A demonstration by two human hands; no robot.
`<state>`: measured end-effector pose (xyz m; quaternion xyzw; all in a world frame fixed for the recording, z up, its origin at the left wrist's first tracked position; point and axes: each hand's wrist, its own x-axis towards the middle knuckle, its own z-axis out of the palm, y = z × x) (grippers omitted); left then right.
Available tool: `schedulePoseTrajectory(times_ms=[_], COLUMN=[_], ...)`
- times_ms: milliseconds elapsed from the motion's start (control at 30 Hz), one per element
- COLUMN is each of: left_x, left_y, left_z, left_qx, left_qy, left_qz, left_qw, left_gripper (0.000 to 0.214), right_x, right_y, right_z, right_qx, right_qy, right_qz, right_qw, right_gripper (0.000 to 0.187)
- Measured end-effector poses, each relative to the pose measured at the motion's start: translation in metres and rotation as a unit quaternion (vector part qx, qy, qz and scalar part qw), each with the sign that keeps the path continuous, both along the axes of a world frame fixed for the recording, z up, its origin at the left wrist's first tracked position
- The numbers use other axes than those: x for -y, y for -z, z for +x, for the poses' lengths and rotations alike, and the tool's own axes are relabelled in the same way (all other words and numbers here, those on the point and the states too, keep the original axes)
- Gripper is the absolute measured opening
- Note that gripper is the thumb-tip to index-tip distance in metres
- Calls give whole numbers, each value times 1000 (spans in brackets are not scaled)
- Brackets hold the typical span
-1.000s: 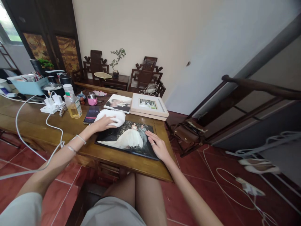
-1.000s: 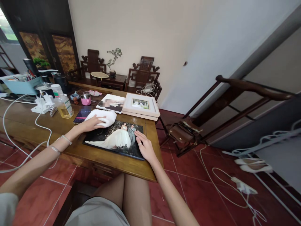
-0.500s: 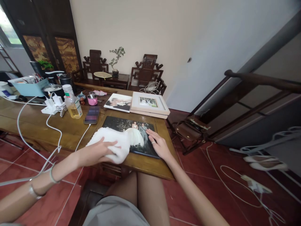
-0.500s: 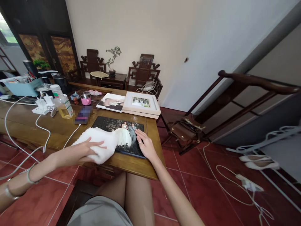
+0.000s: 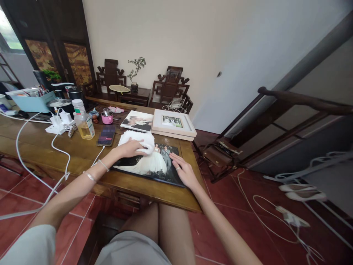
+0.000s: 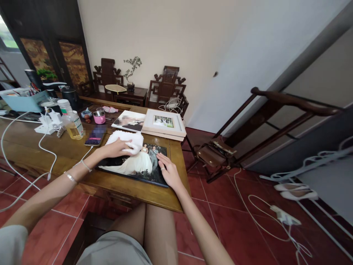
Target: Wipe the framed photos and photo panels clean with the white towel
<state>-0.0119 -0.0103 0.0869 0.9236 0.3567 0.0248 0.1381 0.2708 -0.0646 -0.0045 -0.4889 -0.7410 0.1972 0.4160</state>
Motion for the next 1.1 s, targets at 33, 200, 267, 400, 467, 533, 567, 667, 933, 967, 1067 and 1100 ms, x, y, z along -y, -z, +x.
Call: schedulePoseTrajectory(times_ms=[33,200,267,400,467,533,567,667,933,967,1067,1100], left_x=[15,101,118,97,66,32,17,-10,77,93,122,123], left_y=[-1,-6,-7,-8,-5,0,2,9,10,9,5,4], left_z=[2,3,4,11,17,24,27,38,48,46,42,41], left_qx=[-3,-13,-21,-19,-13,-8,-7,0,-19,-36,-63,-61], left_qy=[14,99,115,93,72,44,25,-21,79,94,126,130], left_qz=[-5,14,30,13,-1,-3,-1,23,77,90,105,100], left_qw=[1000,995,993,995,997,999,1000,1000,994,991,984,985], left_gripper=[29,24,22,22,26,29,30,32,23,22,22,24], right_x=[0,-1,-1,0,0,0,0,0,-1,0,0,0], right_y=[0,0,0,0,-1,-1,-1,0,0,-1,-1,-1], right_z=[0,-1,-1,0,0,1,1,1,0,0,0,0], right_qx=[0,-3,-2,4,5,4,4,7,8,9,11,11], right_qy=[1,0,1,1,-1,-1,-1,0,0,0,0,-1], right_qz=[0,5,6,6,3,1,1,1,4,4,4,4], right_qw=[1000,1000,1000,1000,1000,1000,1000,1000,1000,1000,1000,1000], right_gripper=[38,37,37,39,39,38,38,38,38,38,38,38])
